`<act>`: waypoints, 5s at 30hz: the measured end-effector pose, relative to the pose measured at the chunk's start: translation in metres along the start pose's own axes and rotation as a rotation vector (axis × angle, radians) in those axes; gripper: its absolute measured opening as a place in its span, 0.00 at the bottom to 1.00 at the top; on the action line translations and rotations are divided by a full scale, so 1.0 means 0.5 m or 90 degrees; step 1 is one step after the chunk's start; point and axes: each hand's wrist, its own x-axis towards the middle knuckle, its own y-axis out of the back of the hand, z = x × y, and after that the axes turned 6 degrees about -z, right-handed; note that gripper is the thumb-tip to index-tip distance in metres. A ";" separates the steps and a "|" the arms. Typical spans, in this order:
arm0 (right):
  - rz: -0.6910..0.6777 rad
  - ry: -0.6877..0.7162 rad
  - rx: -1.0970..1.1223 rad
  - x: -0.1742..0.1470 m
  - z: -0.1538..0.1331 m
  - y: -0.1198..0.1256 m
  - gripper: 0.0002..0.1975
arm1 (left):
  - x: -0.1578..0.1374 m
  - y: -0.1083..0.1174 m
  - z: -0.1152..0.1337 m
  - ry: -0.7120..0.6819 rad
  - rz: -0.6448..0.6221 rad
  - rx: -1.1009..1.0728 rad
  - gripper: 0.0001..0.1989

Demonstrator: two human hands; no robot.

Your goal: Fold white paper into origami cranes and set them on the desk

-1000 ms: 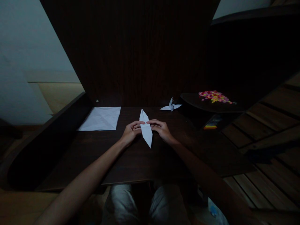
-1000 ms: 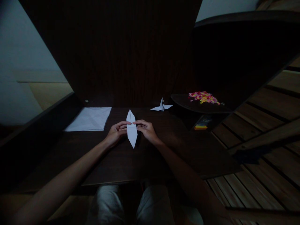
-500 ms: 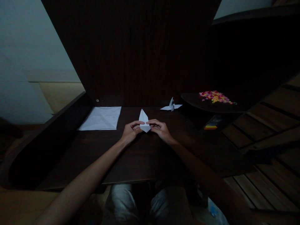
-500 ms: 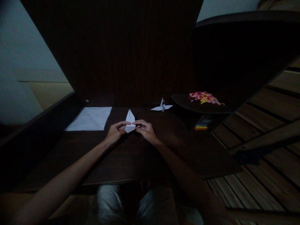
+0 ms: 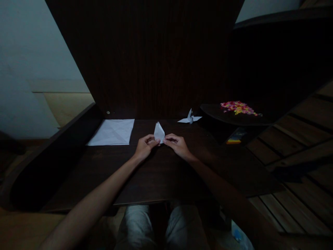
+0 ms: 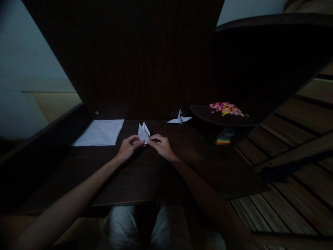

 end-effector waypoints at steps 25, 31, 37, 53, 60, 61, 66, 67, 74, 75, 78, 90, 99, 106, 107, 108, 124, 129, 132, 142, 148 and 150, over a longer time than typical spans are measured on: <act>0.014 -0.120 0.011 0.001 -0.002 0.000 0.16 | -0.005 -0.005 0.007 0.008 -0.062 0.058 0.19; 0.000 -0.115 -0.009 0.000 -0.010 0.006 0.15 | -0.008 -0.008 0.012 0.032 -0.065 0.049 0.19; -0.023 -0.117 -0.032 -0.002 -0.022 0.003 0.17 | -0.012 -0.012 0.018 0.046 -0.056 0.066 0.17; -0.059 -0.129 -0.034 -0.004 -0.025 0.000 0.22 | -0.014 -0.008 0.019 0.073 -0.111 0.072 0.15; -0.055 -0.143 -0.010 -0.007 -0.028 -0.003 0.22 | -0.020 -0.011 0.025 0.117 -0.182 0.063 0.14; -0.055 -0.139 -0.008 -0.008 -0.030 -0.004 0.22 | -0.021 -0.012 0.026 0.124 -0.198 0.064 0.14; -0.069 -0.122 -0.009 -0.009 -0.037 -0.006 0.22 | -0.024 -0.017 0.027 0.156 -0.242 0.045 0.13; -0.073 -0.120 -0.010 -0.009 -0.038 -0.006 0.22 | -0.024 -0.017 0.027 0.163 -0.246 0.043 0.13; -0.078 -0.130 -0.031 -0.007 -0.034 -0.005 0.22 | -0.020 -0.016 0.026 0.144 -0.189 0.036 0.14; -0.085 -0.133 -0.035 -0.008 -0.033 -0.005 0.22 | -0.019 -0.015 0.025 0.134 -0.160 0.033 0.15; -0.108 -0.142 -0.039 -0.009 -0.031 -0.005 0.21 | -0.014 -0.011 0.023 0.102 -0.067 0.032 0.18; -0.141 -0.129 -0.074 -0.013 -0.031 -0.004 0.19 | -0.007 -0.003 0.023 0.080 0.009 0.024 0.21; -0.123 -0.138 -0.073 -0.013 -0.030 -0.004 0.19 | -0.008 -0.007 0.027 0.092 0.013 0.023 0.19; -0.161 -0.138 -0.074 -0.015 -0.030 -0.005 0.20 | -0.009 -0.009 0.027 0.085 0.026 0.008 0.17; -0.160 -0.132 -0.078 -0.015 -0.029 -0.005 0.20 | -0.009 -0.009 0.026 0.085 0.022 0.000 0.17; -0.153 -0.126 -0.081 -0.015 -0.028 -0.004 0.20 | -0.008 -0.010 0.025 0.087 0.014 -0.010 0.17; -0.086 -0.110 -0.088 -0.011 -0.027 -0.002 0.21 | -0.012 -0.012 0.019 0.079 -0.079 -0.029 0.19; -0.096 -0.109 -0.090 -0.011 -0.029 0.000 0.22 | -0.012 -0.013 0.020 0.067 -0.069 -0.003 0.19; -0.097 -0.117 -0.085 -0.011 -0.029 0.000 0.22 | -0.012 -0.013 0.021 0.062 -0.071 0.003 0.19; -0.043 -0.139 -0.052 -0.008 -0.024 -0.004 0.16 | -0.006 -0.007 0.015 0.076 -0.083 -0.005 0.15; -0.012 -0.137 -0.055 -0.006 -0.020 -0.005 0.17 | -0.009 -0.011 0.025 0.090 -0.090 0.029 0.12; -0.008 -0.126 -0.055 -0.006 -0.019 -0.006 0.17 | -0.010 -0.011 0.026 0.090 -0.092 0.047 0.11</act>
